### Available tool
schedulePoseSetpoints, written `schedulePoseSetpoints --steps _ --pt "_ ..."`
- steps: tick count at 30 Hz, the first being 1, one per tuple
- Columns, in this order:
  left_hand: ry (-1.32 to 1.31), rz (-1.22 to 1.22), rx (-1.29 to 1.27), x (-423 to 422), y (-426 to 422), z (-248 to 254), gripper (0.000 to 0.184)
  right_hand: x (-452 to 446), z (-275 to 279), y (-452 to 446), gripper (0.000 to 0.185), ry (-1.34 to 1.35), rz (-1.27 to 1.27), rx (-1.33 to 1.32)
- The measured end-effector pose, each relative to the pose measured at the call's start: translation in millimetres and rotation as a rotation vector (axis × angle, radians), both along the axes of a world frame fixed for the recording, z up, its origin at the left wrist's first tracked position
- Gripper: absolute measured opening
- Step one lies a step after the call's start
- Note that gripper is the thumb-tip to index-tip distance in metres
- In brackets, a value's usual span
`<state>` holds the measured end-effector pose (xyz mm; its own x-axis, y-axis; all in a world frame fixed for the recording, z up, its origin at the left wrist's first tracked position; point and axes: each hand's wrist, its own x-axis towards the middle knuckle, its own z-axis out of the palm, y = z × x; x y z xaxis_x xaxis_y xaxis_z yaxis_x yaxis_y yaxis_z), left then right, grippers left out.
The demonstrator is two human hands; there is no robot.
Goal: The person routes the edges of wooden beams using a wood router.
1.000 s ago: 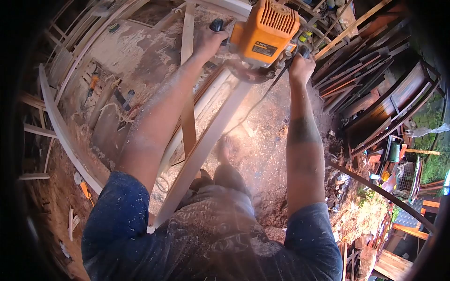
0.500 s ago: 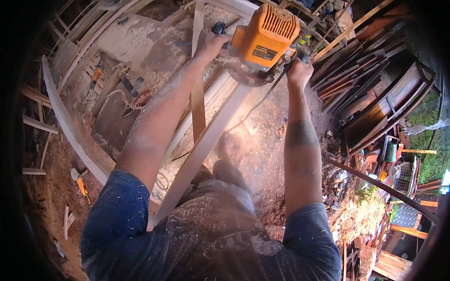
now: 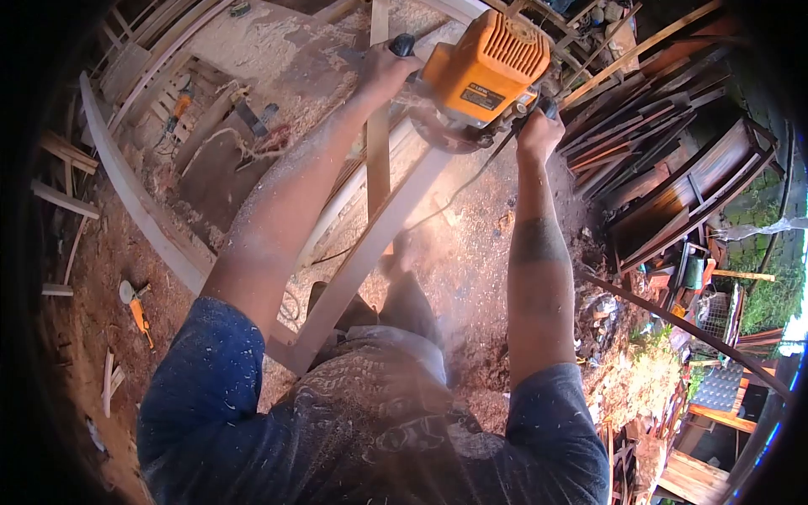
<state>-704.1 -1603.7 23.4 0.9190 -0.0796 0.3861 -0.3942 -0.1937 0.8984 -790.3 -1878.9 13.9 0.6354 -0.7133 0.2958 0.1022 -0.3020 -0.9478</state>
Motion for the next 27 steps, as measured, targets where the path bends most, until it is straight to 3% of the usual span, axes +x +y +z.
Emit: schedulePoseSetpoints --steps 10,14,15,18,19,23,27 --pt "0.034 0.016 -0.064 -34 26 -10 0.026 -27 -6 23 0.019 -0.061 0.146 -0.055" --pt "0.014 0.009 -0.027 -52 43 -3 0.025 -51 13 54 0.018 -0.005 0.102 0.050" --pt "0.018 0.019 -0.031 -56 46 -2 0.024 -48 1 44 0.018 -0.047 0.120 -0.059" --pt "0.080 0.002 -0.054 -66 56 0 0.021 -64 14 69 0.017 -0.080 0.150 0.078" --pt "0.114 -0.016 -0.061 -72 60 1 0.019 -67 11 66 0.016 -0.009 0.100 -0.055" --pt "0.036 -0.007 -0.050 -87 76 0 0.019 -82 4 80 0.019 -0.079 0.150 0.061" --pt "0.024 -0.008 -0.041 -103 94 -8 0.020 -109 9 106 0.018 -0.066 0.104 0.012"
